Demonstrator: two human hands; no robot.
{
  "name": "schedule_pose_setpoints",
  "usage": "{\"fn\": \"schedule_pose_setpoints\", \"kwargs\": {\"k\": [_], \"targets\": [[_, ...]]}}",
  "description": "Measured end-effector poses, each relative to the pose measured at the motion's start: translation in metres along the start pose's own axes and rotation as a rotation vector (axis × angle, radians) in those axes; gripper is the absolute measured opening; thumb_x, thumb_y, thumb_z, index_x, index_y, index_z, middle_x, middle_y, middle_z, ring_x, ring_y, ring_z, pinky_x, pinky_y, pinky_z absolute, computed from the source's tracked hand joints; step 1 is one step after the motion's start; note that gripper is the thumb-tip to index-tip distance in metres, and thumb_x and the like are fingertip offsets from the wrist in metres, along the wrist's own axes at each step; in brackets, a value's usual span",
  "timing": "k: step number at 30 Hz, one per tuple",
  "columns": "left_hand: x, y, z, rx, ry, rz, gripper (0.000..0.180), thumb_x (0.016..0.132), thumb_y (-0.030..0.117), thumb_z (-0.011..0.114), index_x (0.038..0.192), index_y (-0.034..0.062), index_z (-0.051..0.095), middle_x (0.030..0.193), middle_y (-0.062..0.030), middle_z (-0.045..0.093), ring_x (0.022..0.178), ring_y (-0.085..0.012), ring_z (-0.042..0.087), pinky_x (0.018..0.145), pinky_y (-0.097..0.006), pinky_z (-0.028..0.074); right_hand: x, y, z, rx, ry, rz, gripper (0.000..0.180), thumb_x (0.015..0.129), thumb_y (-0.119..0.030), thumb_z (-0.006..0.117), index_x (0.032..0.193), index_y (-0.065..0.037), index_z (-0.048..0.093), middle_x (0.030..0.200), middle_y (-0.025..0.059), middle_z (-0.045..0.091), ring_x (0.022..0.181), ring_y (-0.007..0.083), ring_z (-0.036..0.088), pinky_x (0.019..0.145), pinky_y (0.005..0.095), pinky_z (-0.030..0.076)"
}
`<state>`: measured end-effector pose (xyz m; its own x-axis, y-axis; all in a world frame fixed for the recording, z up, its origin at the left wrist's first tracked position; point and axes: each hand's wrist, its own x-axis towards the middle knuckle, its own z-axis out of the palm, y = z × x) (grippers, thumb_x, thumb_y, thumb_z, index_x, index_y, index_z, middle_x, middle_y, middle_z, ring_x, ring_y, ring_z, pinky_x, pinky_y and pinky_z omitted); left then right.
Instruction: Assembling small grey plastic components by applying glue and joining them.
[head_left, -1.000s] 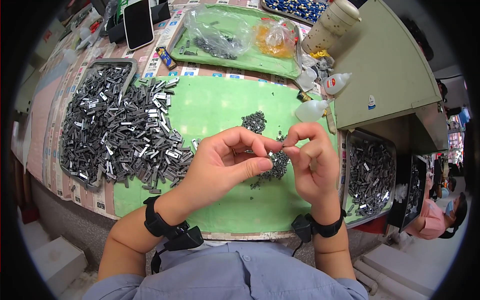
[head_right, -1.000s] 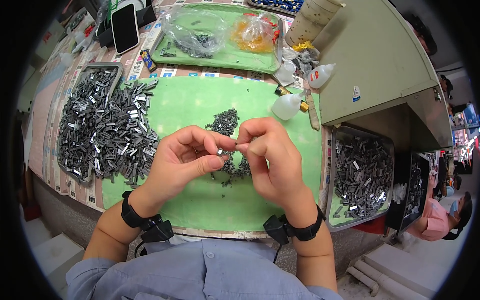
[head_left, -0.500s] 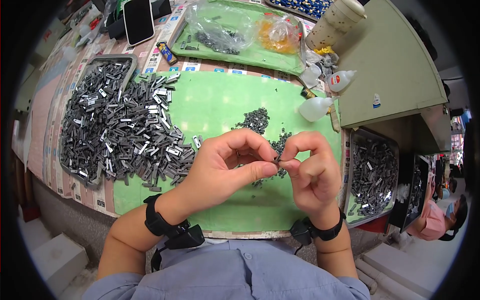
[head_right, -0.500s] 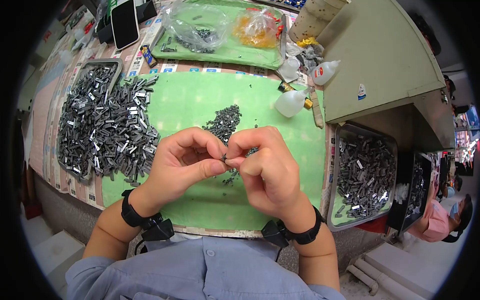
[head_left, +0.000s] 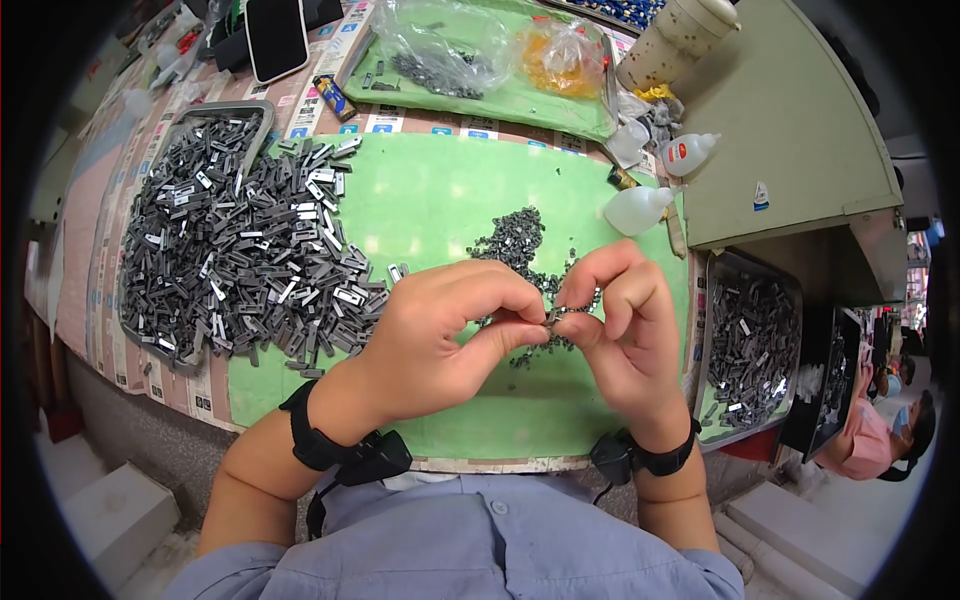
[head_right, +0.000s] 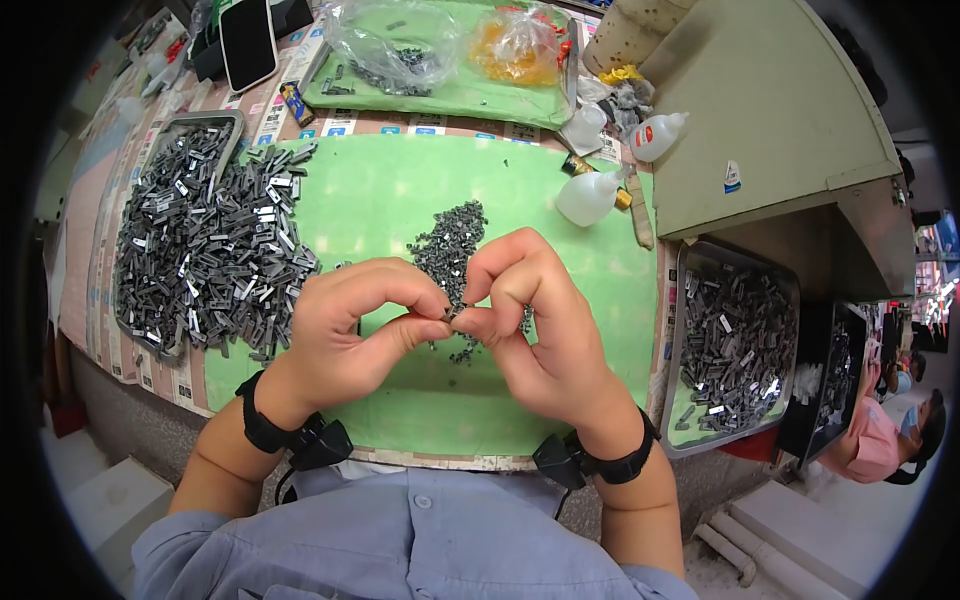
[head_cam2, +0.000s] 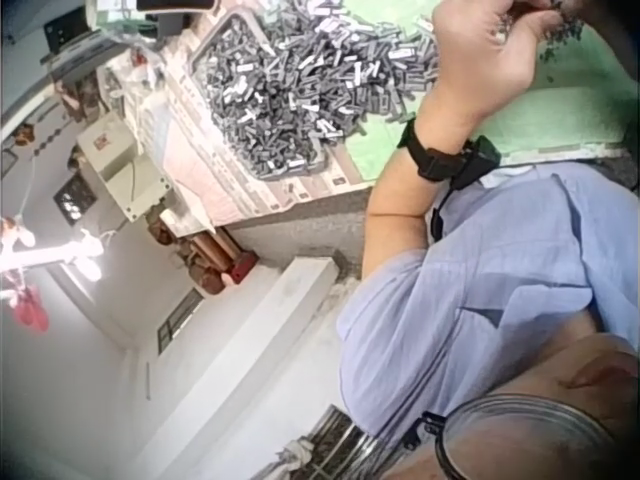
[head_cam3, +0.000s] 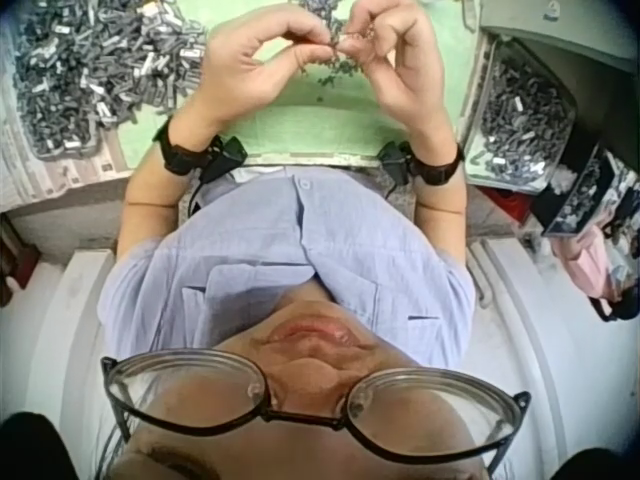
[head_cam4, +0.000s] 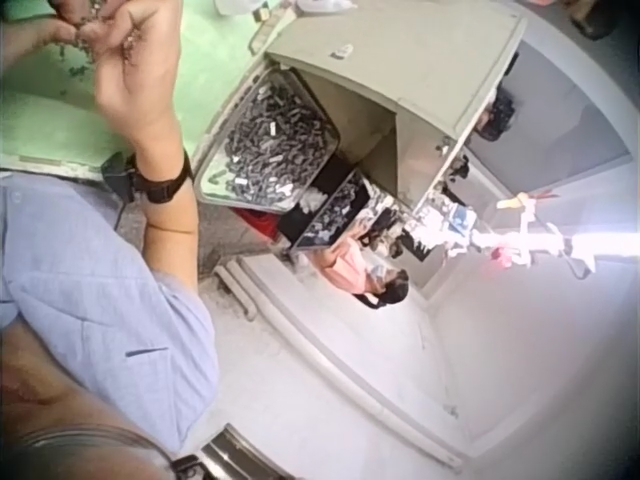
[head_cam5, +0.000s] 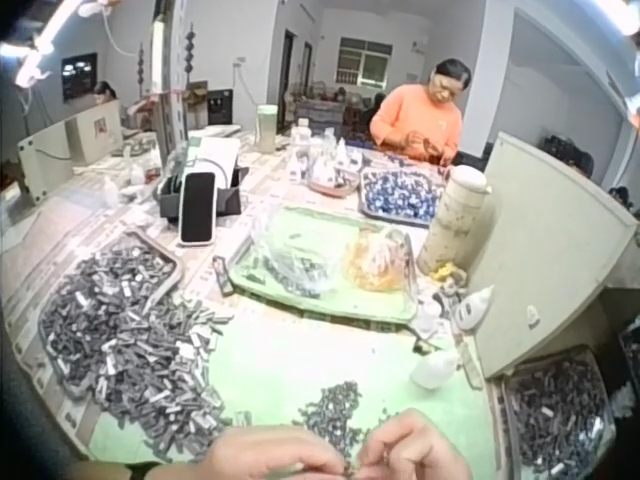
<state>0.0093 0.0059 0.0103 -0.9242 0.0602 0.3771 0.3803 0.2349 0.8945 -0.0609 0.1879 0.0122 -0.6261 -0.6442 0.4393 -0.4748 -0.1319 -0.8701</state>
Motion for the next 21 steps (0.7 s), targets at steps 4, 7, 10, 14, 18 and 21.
{"fn": "schedule_pose_setpoints", "kwargs": {"k": [4,7,10,14,18,21], "targets": [[0.0004,-0.0027,-0.0001,0.084,-0.004,0.055,0.016,0.07,-0.005,0.072,0.081,0.0014,0.063,0.077,-0.0084,0.065,0.07,-0.0195,0.064,0.061,-0.028,0.05,-0.0002,0.0012,0.0,0.063,-0.039,0.06,0.031,0.079,0.014,0.059,0.081,-0.008,0.037,0.091,0.0098,0.05,0.078,0.0142,0.049,0.068,0.0253,0.045],[0.0009,-0.0038,0.0,0.147,0.003,0.13,0.017,0.068,-0.004,0.073,0.08,0.002,0.062,0.077,-0.0078,0.065,0.069,-0.0213,0.063,0.06,-0.029,0.049,0.001,0.0004,-0.001,0.076,-0.066,0.078,0.032,0.079,0.015,0.058,0.081,-0.008,0.037,0.09,0.0098,0.051,0.077,0.0147,0.05,0.069,0.0257,0.047],[0.0017,-0.0035,-0.001,0.163,-0.004,0.165,0.018,0.067,-0.003,0.073,0.08,0.0024,0.062,0.077,-0.0073,0.065,0.068,-0.0228,0.063,0.06,-0.03,0.049,0.0018,-0.0019,-0.003,0.047,-0.097,0.091,0.032,0.078,0.016,0.058,0.081,-0.007,0.037,0.089,0.0097,0.052,0.077,0.0148,0.051,0.069,0.0261,0.048],[0.0002,-0.0013,-0.0012,0.03,-0.06,0.017,0.014,0.073,-0.001,0.072,0.083,0.0015,0.062,0.079,-0.0066,0.066,0.071,-0.0175,0.064,0.062,-0.028,0.051,0.001,-0.0018,-0.0054,0.011,-0.109,0.066,0.032,0.078,0.016,0.059,0.082,-0.007,0.037,0.088,0.0098,0.053,0.075,0.014,0.052,0.067,0.026,0.049],[-0.0019,0.0009,0.0004,-0.465,-0.08,-0.368,0.013,0.082,0.002,0.069,0.091,0.0001,0.06,0.085,-0.0052,0.065,0.077,-0.0136,0.065,0.067,-0.027,0.054,0.0026,-0.0026,-0.005,0.021,-0.049,0.022,0.031,0.081,0.013,0.061,0.082,-0.008,0.038,0.089,0.01,0.054,0.074,0.0126,0.052,0.064,0.0254,0.048],[0.0012,0.0031,-0.0019,-0.76,-0.117,-0.555,0.014,0.085,0.005,0.067,0.093,0.0008,0.057,0.087,-0.0058,0.064,0.081,-0.0154,0.066,0.067,-0.026,0.055,0.0024,-0.0033,-0.0043,0.038,-0.021,-0.003,0.031,0.082,0.011,0.062,0.082,-0.009,0.039,0.089,0.0101,0.054,0.075,0.012,0.052,0.063,0.0246,0.046]]}}
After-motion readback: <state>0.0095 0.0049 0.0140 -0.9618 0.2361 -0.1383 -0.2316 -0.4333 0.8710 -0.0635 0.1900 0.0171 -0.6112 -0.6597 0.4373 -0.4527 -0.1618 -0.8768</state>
